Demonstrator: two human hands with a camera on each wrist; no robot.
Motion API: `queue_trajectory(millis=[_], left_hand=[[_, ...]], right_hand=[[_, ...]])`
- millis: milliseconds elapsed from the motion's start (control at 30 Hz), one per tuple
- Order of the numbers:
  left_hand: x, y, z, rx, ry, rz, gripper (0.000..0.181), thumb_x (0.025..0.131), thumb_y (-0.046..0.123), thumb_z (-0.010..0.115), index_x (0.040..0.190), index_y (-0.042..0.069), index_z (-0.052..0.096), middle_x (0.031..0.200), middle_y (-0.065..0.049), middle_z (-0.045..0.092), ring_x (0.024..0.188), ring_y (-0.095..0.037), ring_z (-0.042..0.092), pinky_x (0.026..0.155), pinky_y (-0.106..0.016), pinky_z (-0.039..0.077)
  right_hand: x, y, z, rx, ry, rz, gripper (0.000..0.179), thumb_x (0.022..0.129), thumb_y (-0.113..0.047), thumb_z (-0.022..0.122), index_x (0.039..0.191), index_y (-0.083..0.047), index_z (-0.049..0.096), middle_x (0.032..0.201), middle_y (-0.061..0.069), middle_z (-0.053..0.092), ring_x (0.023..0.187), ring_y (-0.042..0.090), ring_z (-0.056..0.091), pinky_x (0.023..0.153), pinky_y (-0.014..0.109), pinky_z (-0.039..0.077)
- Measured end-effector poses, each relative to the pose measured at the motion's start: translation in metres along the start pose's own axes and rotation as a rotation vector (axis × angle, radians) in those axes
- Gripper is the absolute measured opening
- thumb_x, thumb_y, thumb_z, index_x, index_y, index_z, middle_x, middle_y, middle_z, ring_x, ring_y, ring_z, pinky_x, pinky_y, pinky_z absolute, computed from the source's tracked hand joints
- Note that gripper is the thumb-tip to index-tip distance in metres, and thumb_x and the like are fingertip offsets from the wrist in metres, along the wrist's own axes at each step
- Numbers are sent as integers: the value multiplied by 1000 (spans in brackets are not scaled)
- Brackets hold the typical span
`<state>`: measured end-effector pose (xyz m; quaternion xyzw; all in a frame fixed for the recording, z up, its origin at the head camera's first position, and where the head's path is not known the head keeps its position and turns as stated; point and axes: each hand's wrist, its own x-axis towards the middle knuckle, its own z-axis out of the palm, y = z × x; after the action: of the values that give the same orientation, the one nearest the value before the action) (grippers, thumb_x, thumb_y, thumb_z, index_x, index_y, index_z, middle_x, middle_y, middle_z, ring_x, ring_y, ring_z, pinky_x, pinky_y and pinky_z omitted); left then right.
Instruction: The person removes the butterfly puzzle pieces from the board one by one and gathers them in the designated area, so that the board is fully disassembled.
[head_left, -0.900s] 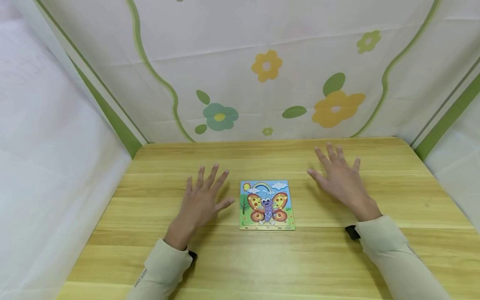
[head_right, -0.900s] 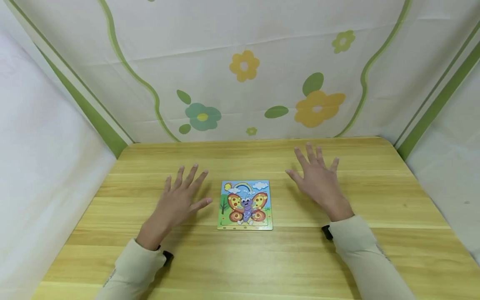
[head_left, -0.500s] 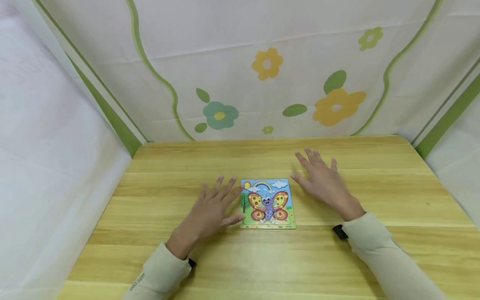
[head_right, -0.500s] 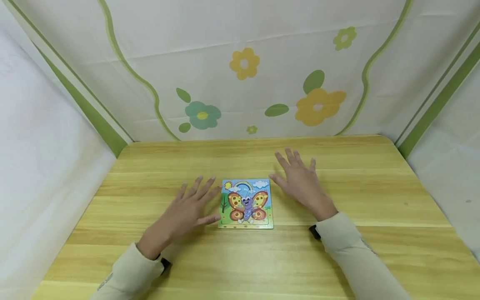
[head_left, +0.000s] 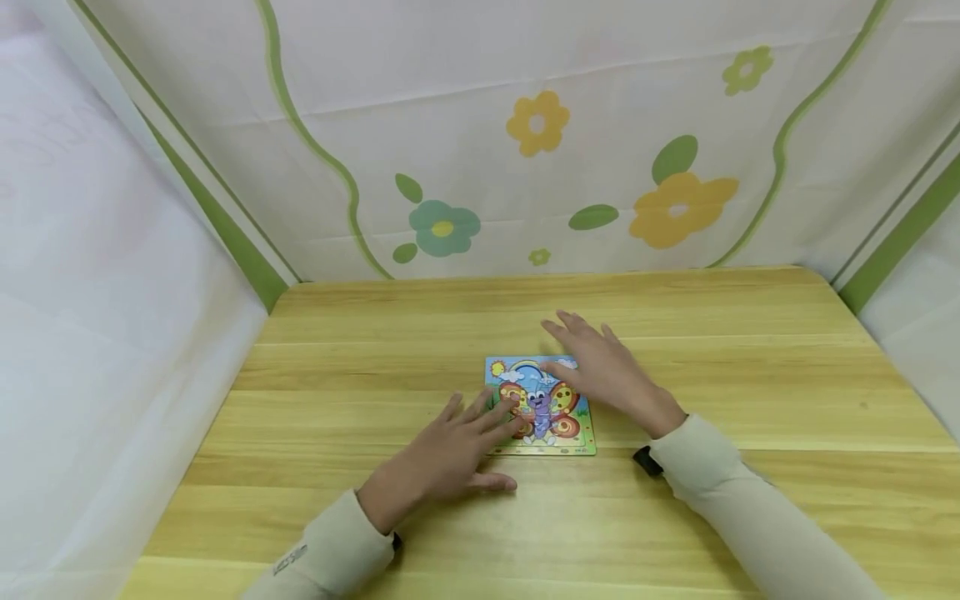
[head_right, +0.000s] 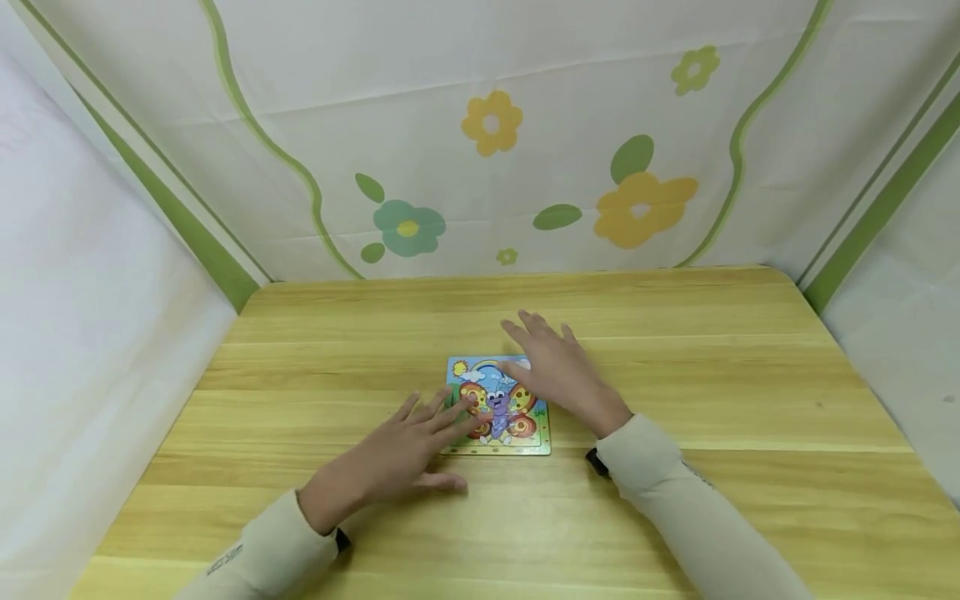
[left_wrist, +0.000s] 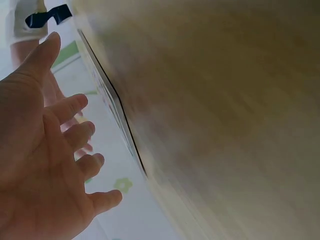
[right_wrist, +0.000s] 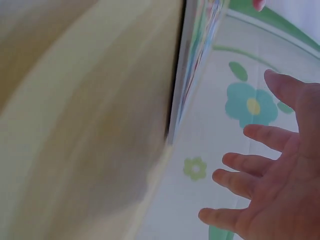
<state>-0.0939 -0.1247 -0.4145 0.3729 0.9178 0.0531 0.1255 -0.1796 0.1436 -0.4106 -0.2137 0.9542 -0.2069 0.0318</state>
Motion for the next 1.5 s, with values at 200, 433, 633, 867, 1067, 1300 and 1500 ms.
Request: queue_trajectory(millis=[200, 433, 633, 867, 1067, 1300, 1500], left_hand=[[3, 4, 2, 22, -49, 13, 82, 101, 69, 49, 168, 29, 23, 176, 4, 16, 164, -31, 12, 127, -66, 19], [-1, 3, 1, 9, -73, 10, 82, 101, 67, 51, 168, 29, 23, 176, 2, 19, 163, -32, 19, 126, -66, 23], [-3, 0, 1, 4, -84, 6, 83, 101, 67, 52, 169, 29, 22, 175, 2, 21, 162, -30, 21, 126, -65, 24], [-3, 0, 1, -9, -92, 7, 84, 100, 66, 54, 168, 28, 24, 175, 2, 22, 162, -29, 24, 127, -64, 25], [-3, 0, 1, -20, -99, 4, 86, 99, 66, 57, 169, 29, 24, 175, 2, 23, 162, -28, 24, 126, -63, 27], [-3, -1, 3, -51, -110, -1, 88, 98, 66, 58, 169, 28, 23, 176, 2, 21, 162, -28, 23, 126, -64, 25], [-4, -2, 3, -59, -110, 6, 91, 96, 66, 61, 169, 28, 22, 176, 2, 21, 162, -28, 24, 125, -65, 28]], right_hand=[[7, -12, 7, 29, -40, -42, 72, 102, -47, 66, 160, -11, 45, 168, 21, 35, 152, 44, 40, 119, 68, 34], [11, -22, 11, 79, -54, -61, 67, 100, -41, 70, 155, -8, 50, 163, 18, 46, 149, 40, 45, 114, 63, 44], [18, -28, 15, 139, -63, -86, 62, 97, -39, 75, 146, -5, 59, 151, 16, 58, 141, 37, 54, 114, 58, 46], [29, -32, 21, 207, -120, -99, 55, 96, -34, 78, 139, -3, 64, 139, 14, 65, 128, 33, 63, 108, 53, 51], [36, -32, 25, 214, -167, -109, 49, 96, -31, 79, 134, -3, 66, 126, 11, 69, 115, 28, 67, 99, 47, 57], [44, -32, 29, 183, -176, -118, 44, 93, -26, 81, 129, -3, 68, 122, 10, 68, 111, 25, 66, 99, 44, 56], [45, -31, 34, 176, -170, -122, 42, 93, -27, 82, 126, -4, 70, 125, 10, 65, 110, 24, 63, 98, 44, 56]])
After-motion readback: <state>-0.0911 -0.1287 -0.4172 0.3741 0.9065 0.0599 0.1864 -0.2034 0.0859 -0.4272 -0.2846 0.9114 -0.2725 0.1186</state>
